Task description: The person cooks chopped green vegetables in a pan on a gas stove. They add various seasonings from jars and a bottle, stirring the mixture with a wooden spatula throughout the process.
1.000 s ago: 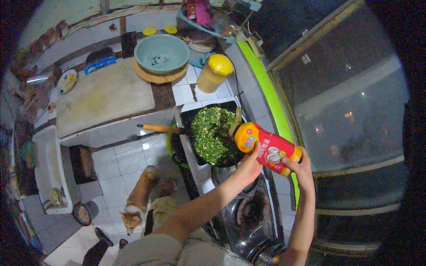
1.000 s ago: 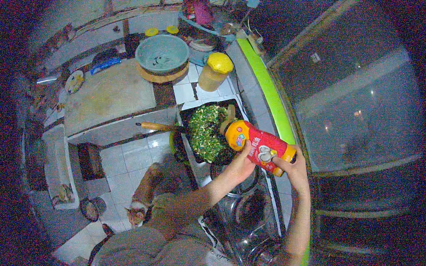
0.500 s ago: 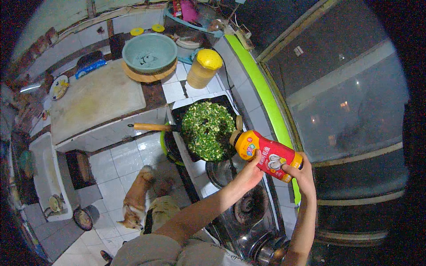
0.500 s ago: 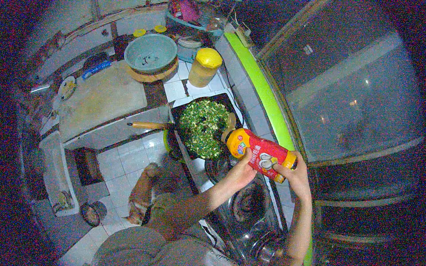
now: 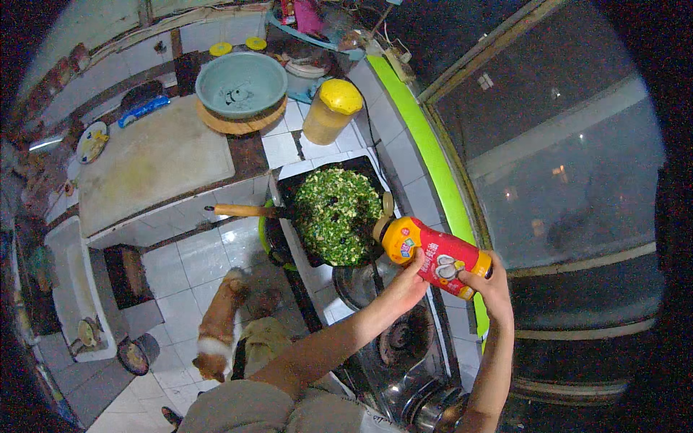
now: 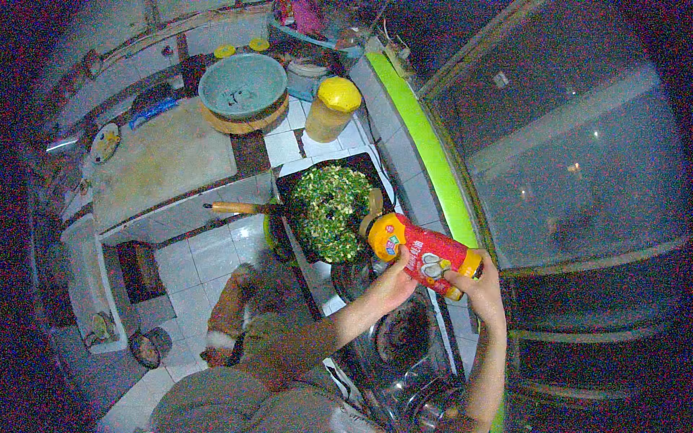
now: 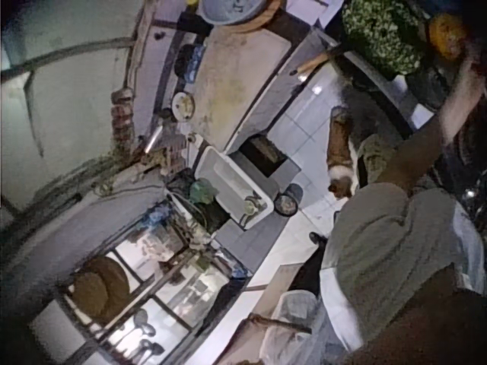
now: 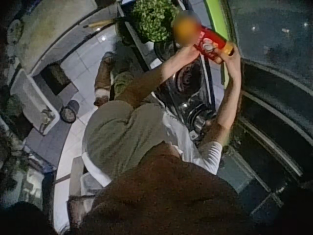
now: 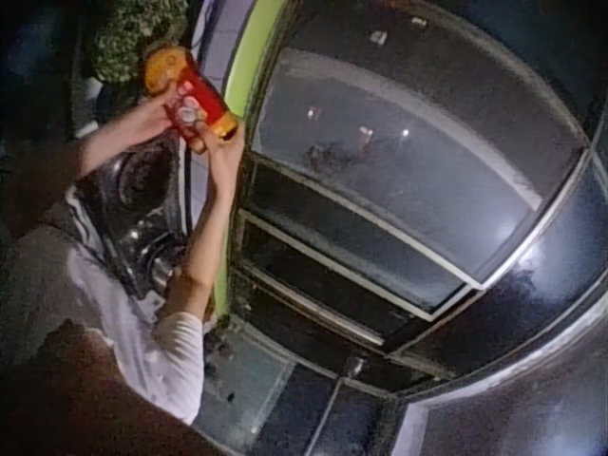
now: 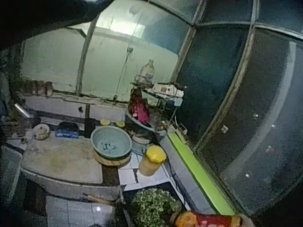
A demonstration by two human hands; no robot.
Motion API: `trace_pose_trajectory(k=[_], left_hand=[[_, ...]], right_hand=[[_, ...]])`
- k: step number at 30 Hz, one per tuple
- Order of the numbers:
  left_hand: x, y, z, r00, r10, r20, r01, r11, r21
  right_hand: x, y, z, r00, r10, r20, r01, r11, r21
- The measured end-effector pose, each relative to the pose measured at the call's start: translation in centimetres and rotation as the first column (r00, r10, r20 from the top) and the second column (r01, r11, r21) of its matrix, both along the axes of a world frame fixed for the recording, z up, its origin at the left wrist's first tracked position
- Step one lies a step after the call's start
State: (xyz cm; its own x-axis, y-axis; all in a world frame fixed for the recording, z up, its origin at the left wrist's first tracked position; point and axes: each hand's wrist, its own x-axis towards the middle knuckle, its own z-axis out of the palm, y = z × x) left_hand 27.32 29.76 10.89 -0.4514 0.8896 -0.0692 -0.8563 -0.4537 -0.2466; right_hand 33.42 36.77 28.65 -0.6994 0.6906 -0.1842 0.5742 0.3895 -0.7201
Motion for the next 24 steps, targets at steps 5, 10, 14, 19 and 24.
trace_pose_trajectory(k=[5, 10, 14, 19, 24], left_hand=[[-2.1, 2.4, 0.5, 0.999, -0.047, -0.008, 0.047, 0.997, 0.054], [-4.9, 4.1, 2.2, 0.993, -0.067, -0.092, 0.076, 0.993, 0.09], [-6.3, 5.5, 1.4, 0.995, -0.082, -0.054, 0.087, 0.99, 0.114], [-6.4, 6.5, 0.1, 0.995, -0.079, -0.058, 0.081, 0.996, 0.037], [-6.5, 6.2, 0.4, 0.993, -0.076, -0.085, 0.081, 0.995, 0.057]], right_hand=[[-0.8, 0.9, -0.1, 0.996, -0.06, -0.072, 0.062, 0.997, 0.035], [-2.9, 0.9, 1.1, 0.98, -0.12, -0.157, 0.125, 0.992, 0.022], [-4.0, 2.0, 0.6, 0.987, -0.114, -0.112, 0.125, 0.987, 0.104], [-4.7, 2.4, 0.3, 0.983, -0.144, -0.109, 0.15, 0.987, 0.048], [-4.2, 3.0, -0.7, 0.982, -0.163, -0.1, 0.176, 0.975, 0.137]])
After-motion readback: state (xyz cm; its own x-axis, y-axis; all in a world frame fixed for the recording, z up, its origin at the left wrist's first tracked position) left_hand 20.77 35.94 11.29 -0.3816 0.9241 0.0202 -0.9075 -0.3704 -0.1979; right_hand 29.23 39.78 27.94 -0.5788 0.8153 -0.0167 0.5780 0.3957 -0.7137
